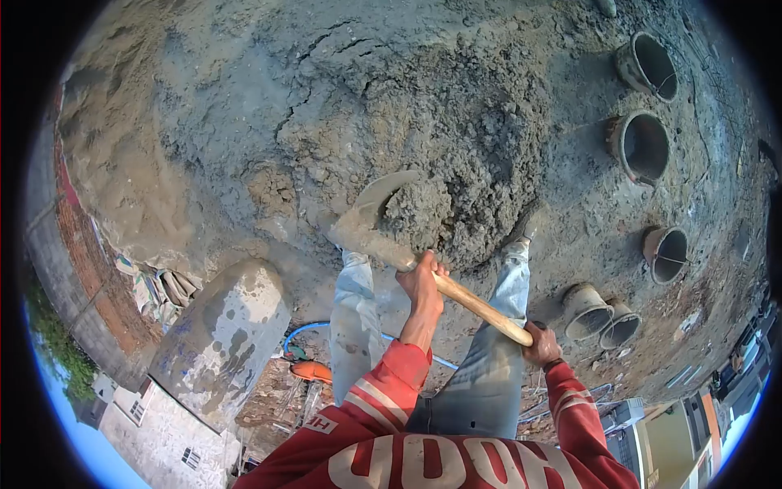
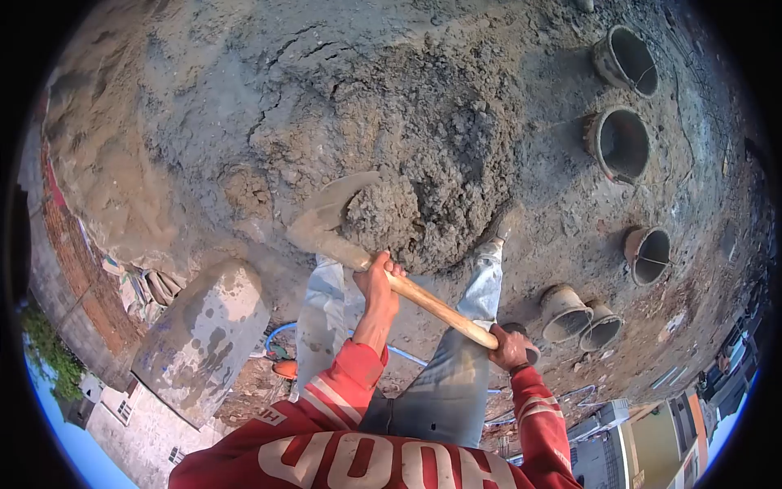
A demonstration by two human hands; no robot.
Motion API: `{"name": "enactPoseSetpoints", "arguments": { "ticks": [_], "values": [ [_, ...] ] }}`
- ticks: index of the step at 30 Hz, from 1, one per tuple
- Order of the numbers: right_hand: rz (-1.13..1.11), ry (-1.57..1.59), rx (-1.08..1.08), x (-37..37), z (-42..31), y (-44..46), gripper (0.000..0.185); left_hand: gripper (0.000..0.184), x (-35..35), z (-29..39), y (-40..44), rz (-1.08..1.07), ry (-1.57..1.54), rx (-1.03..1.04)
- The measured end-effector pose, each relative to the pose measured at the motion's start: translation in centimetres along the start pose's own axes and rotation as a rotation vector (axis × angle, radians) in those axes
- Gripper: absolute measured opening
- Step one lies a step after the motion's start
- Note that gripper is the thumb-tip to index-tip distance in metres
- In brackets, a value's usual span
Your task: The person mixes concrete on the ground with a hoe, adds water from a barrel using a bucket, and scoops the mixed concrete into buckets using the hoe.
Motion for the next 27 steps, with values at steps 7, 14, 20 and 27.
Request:
{"name": "enactPoseSetpoints", "arguments": {
  "ticks": [7, 14, 20, 27],
  "values": [
    [0.232, 0.280, -0.171, 1.0, -22.2, 8.8, 0.020, 0.016, 8.9, 19.5, 6.0, -0.295, 0.101, 0.539],
    [-0.059, 0.329, 0.409, 11.3, -19.8, 4.6, 0.031, 0.008, 0.6, -7.5, 24.2, -0.277, 0.717, 0.031],
    [-0.033, 0.660, 0.524, 13.5, -13.4, -4.6, 0.024, 0.010, -1.2, -12.0, 13.0, -0.271, 1.067, 0.084],
    [0.242, 0.967, 0.349, 4.6, -10.9, 2.5, 0.028, 0.012, 24.1, -7.1, 0.9, -0.726, 1.011, 0.522]
  ]
}}
Point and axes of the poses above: each hand's wrist, its own y-axis towards the middle knuckle, its own x-axis out of the palm, z = x × y, the point moved 8 cm from there along y, towards the middle knuckle, and after that the axes turned 14 degrees about x, right-handed, at the moved point
